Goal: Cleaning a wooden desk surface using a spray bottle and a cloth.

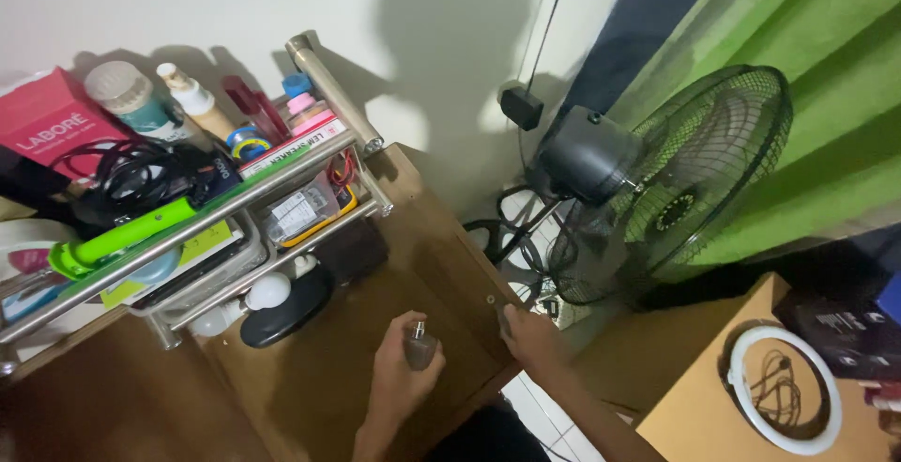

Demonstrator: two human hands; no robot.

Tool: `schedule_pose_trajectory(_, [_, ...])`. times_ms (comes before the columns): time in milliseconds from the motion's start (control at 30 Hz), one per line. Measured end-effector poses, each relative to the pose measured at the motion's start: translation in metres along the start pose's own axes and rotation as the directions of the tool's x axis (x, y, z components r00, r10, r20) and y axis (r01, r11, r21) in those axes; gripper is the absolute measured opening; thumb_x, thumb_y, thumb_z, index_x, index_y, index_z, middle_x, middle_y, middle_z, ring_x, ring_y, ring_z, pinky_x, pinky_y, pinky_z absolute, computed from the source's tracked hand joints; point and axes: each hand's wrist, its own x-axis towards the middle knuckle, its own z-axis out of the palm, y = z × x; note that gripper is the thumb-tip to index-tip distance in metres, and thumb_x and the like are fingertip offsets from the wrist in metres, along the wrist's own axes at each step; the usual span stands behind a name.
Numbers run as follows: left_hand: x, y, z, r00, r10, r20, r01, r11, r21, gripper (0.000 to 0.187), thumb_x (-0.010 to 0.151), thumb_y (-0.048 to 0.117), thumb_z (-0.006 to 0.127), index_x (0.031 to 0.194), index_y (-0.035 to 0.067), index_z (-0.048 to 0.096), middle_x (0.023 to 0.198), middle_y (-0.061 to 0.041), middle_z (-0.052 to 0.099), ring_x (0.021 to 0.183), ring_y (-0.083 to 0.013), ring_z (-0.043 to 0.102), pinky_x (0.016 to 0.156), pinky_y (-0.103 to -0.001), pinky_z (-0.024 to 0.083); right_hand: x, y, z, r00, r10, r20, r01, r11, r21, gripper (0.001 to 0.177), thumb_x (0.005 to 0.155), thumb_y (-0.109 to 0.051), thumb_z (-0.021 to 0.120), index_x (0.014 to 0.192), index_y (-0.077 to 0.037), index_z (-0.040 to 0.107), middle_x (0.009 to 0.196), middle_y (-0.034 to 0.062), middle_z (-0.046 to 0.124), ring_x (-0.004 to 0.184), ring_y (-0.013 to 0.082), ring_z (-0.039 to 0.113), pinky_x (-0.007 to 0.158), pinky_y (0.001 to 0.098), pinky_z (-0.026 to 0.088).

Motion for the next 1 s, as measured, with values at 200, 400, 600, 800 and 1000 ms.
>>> schedule_pose_trajectory(200, [0.009, 0.007, -0.001, 0.998, -0.062, 0.011, 0.061, 0.996, 0.058, 0.049, 0.079, 0.012, 0.081, 0.122, 0.008, 0.058, 0.091, -0.009, 0.069, 0.079, -0.0187, 0.069, 0.072, -0.033, 0.058, 0.056, -0.026, -0.006, 0.994, 0.086, 0.065, -0.078, 0.991, -0.112, 0.021, 0.096, -0.025, 0.064, 0.101, -0.007, 0.055, 0.076, 0.0154, 0.066, 0.071, 0.0367, 0.068, 0.064, 0.0495, 0.053])
schedule_pose_trajectory(400, [0.002, 0.008, 0.004, 1.000, -0.024, -0.015, 0.024, 1.000, 0.006, 0.046, 0.081, 0.011, 0.078, 0.122, 0.006, 0.059, 0.086, -0.009, 0.069, 0.073, -0.0180, 0.068, 0.066, -0.033, 0.057, 0.127, -0.026, 0.020, 0.997, -0.041, -0.067, 0.035, 0.995, -0.096, 0.020, 0.093, -0.020, 0.064, 0.106, -0.007, 0.055, 0.071, 0.0159, 0.067, 0.066, 0.0403, 0.066, 0.061, 0.0533, 0.050])
schedule_pose_trajectory(600, [-0.008, 0.012, 0.005, 0.996, -0.085, 0.006, 0.084, 0.995, 0.044, 0.048, 0.079, 0.008, 0.079, 0.121, 0.007, 0.058, 0.086, -0.007, 0.068, 0.073, -0.0151, 0.069, 0.066, -0.032, 0.057, 0.112, -0.021, 0.004, 1.000, -0.029, 0.000, 0.029, 0.997, -0.073, 0.020, 0.094, -0.023, 0.063, 0.104, -0.007, 0.056, 0.073, 0.0177, 0.068, 0.070, 0.0408, 0.067, 0.066, 0.0538, 0.052])
schedule_pose_trajectory(800, [-0.012, -0.002, 0.017, 1.000, 0.011, -0.004, -0.011, 0.998, -0.058, 0.047, 0.080, 0.008, 0.080, 0.122, 0.006, 0.059, 0.088, -0.008, 0.070, 0.076, -0.0167, 0.069, 0.068, -0.032, 0.058, 0.034, -0.017, -0.025, 0.996, 0.040, 0.081, -0.033, 0.995, -0.096, 0.021, 0.092, -0.025, 0.065, 0.102, -0.008, 0.058, 0.078, 0.0174, 0.069, 0.072, 0.0417, 0.067, 0.068, 0.0536, 0.053])
schedule_pose_trajectory(1000, [-0.002, 0.008, 0.034, 0.991, -0.048, 0.126, 0.049, 0.999, -0.009, 0.049, 0.078, 0.010, 0.079, 0.122, 0.008, 0.057, 0.095, -0.008, 0.070, 0.081, -0.0170, 0.072, 0.069, -0.032, 0.059, -0.009, -0.016, -0.042, 0.999, 0.027, 0.037, -0.025, 0.998, -0.057, 0.012, 0.094, -0.020, 0.065, 0.098, -0.010, 0.060, 0.073, 0.0110, 0.066, 0.073, 0.0349, 0.067, 0.071, 0.0497, 0.050])
